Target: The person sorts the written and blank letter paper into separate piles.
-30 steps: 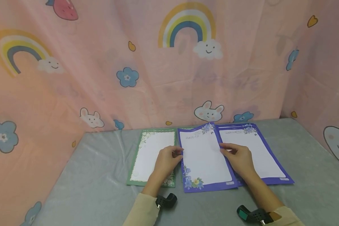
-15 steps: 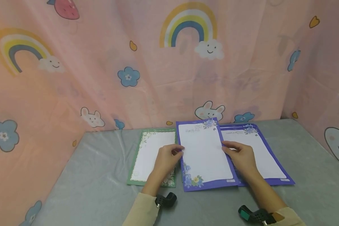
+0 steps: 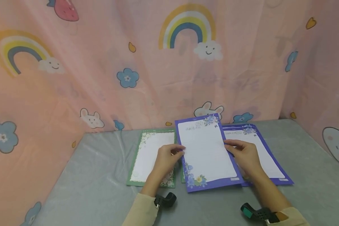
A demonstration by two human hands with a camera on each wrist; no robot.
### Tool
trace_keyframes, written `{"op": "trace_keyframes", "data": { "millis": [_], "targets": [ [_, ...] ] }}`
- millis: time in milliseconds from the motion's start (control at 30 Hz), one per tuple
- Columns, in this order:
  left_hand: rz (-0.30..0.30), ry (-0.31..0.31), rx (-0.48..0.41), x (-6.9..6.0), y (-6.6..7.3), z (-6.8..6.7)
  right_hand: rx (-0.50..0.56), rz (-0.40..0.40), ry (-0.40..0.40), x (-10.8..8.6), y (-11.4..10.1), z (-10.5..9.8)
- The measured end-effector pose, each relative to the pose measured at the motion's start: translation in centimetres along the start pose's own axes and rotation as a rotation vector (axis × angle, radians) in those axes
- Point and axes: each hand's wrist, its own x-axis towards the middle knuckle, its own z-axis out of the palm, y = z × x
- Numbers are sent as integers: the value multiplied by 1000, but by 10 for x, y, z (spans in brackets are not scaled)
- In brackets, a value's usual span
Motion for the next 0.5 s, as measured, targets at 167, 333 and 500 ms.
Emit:
{"op": "trace_keyframes", "data": {
  "millis": [167, 333, 500],
  "targets": [
    [15, 13, -26, 0, 3, -5, -48, -28, -20, 1, -3, -4],
    [11, 6, -50, 0, 9, -12, -25, -73, -57, 1, -5, -12],
    [8, -20, -81, 3, 15, -23, 8, -98, -97, -1, -10, -22]
  ]
}}
